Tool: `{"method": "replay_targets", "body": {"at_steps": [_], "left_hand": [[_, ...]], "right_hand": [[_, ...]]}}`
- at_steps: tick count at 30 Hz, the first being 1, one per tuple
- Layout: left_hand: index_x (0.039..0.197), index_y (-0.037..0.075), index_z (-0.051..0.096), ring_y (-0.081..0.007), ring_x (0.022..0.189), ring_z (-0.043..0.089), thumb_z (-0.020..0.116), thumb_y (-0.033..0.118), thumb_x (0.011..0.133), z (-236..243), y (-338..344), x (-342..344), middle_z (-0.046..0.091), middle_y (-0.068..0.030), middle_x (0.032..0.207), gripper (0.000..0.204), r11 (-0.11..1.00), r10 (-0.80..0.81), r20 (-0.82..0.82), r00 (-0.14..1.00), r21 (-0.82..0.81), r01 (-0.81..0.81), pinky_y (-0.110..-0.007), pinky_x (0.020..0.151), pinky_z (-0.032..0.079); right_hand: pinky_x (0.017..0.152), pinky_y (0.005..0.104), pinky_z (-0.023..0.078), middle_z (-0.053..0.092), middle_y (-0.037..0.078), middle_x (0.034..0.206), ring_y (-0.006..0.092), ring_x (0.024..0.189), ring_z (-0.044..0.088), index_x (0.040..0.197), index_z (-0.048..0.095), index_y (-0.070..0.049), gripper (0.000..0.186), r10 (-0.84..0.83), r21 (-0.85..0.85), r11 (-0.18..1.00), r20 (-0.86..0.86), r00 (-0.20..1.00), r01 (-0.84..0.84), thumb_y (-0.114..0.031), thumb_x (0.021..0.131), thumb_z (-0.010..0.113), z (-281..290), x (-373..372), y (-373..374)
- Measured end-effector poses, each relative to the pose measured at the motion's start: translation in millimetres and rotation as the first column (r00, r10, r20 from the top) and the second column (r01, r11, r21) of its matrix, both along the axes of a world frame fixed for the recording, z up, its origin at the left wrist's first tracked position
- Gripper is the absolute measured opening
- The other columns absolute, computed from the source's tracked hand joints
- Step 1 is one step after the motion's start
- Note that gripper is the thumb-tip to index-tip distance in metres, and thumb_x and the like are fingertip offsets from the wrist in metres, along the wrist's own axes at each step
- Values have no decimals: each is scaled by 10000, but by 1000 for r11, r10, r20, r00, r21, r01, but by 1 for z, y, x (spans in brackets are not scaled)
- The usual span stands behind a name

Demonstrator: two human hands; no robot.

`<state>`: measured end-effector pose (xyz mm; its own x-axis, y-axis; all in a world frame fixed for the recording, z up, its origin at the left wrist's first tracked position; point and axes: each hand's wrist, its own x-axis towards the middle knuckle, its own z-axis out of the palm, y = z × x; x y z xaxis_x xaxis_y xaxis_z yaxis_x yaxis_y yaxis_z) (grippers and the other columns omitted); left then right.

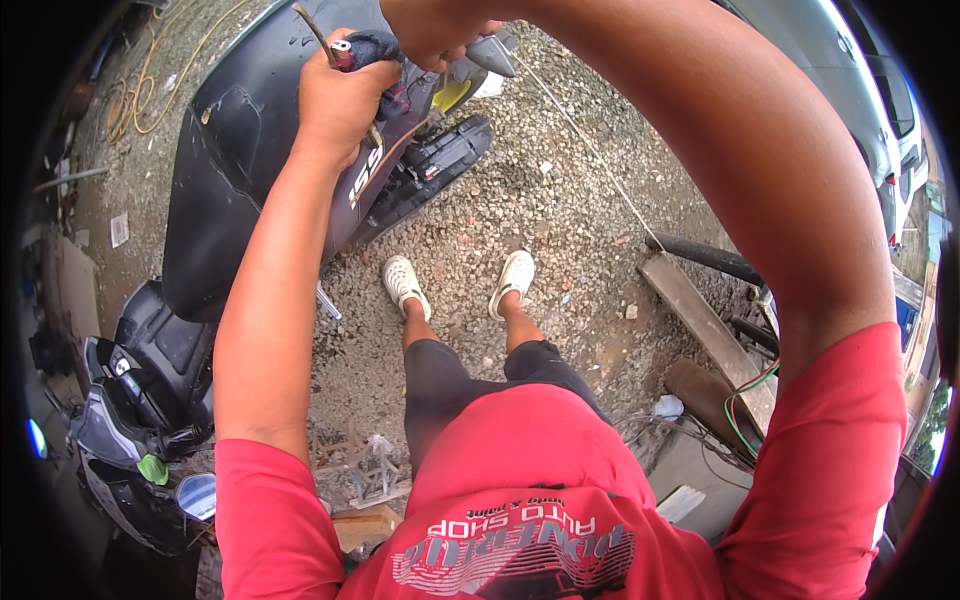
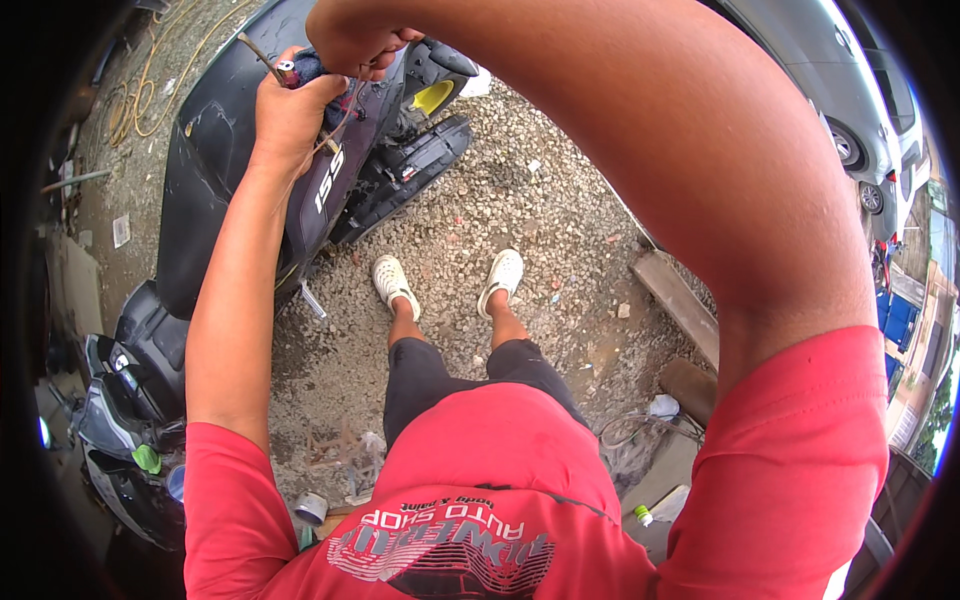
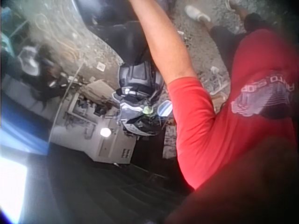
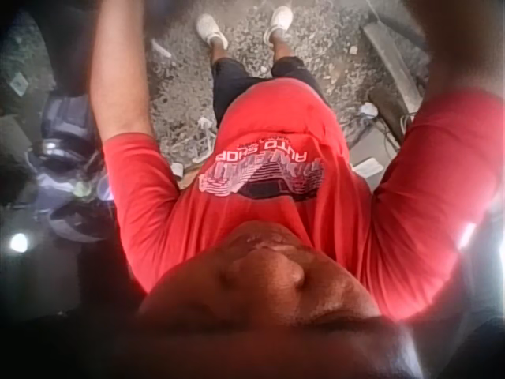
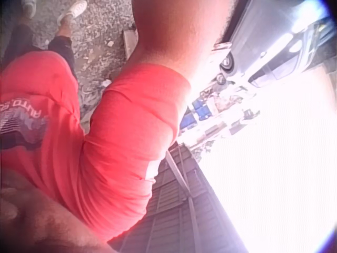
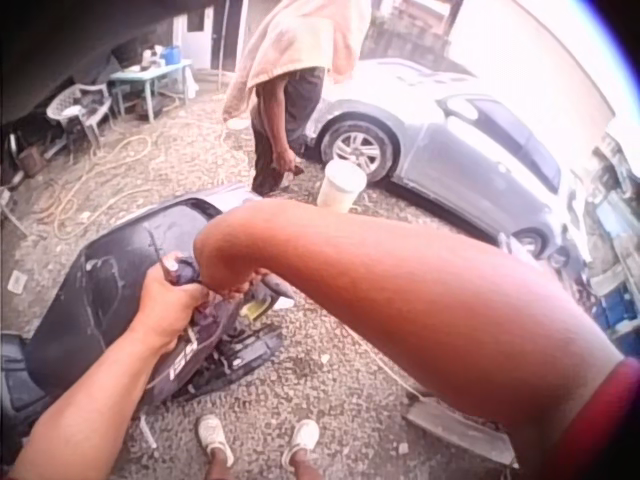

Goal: The person uses a welding torch to heat a section of the motorcycle's rear body panel. They then use a small tool to scrape and clean the heated area. The person repeats this process of heating and scraping on the motorcycle's bodywork.

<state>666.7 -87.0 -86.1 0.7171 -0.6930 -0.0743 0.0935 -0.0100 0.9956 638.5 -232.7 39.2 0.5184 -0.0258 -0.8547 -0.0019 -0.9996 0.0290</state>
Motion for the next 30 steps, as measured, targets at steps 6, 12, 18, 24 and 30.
{"method": "replay_targets", "body": {"at_steps": [6, 12, 18, 24, 30], "left_hand": [[1011, 36, 662, -92, 753, 662, 769, -26, 828, 3, -3, -2, 718, -14, 872, 221, 1000, 10, 42, 999, 26, -11, -285, 686, 539], [1037, 40, 669, -97, 802, 676, 736, -63, 859, 5, -1, -2, 719, -13, 918, 216, 995, -10, 86, 996, 97, 2, -282, 753, 557], [1031, 30, 666, -96, 737, 666, 766, -40, 818, 1, -2, -1, 710, -12, 857, 245, 996, -14, 82, 997, 83, 8, -285, 674, 542], [1023, 48, 670, -90, 771, 651, 770, -12, 853, 7, -2, -1, 699, -2, 881, 207, 992, -63, 83, 995, 115, 53, -277, 721, 533], [1033, 53, 669, -101, 787, 644, 749, -5, 865, 10, -2, -4, 687, -3, 885, 195, 989, -90, 115, 989, 132, 74, -289, 739, 531]], "right_hand": [[794, 429, 586, 792, 81, 971, 248, 875, 739, 1010, 830, -77, 293, 2, 57, 998, 16, 1000, -3, -306, 1023, 648, -3, 0, -3], [833, 439, 589, 806, 117, 1031, 272, 935, 760, 1044, 833, -72, 281, 103, -24, 995, 43, 994, -102, -274, 1012, 641, -9, 0, -3], [869, 468, 576, 800, 180, 1064, 333, 986, 764, 1021, 845, -79, 275, 219, 26, 972, 241, 946, -232, -262, 971, 646, -28, -15, -6], [813, 450, 562, 792, 137, 978, 316, 872, 739, 980, 839, -91, 269, 51, 33, 998, 162, 985, -57, -296, 952, 668, -46, -15, -18], [518, 347, 448, 656, 43, 755, 183, 569, 547, 902, 707, -51, 176, -674, 528, 554, -170, 719, 644, -191, 991, 648, -30, -11, -72]]}}
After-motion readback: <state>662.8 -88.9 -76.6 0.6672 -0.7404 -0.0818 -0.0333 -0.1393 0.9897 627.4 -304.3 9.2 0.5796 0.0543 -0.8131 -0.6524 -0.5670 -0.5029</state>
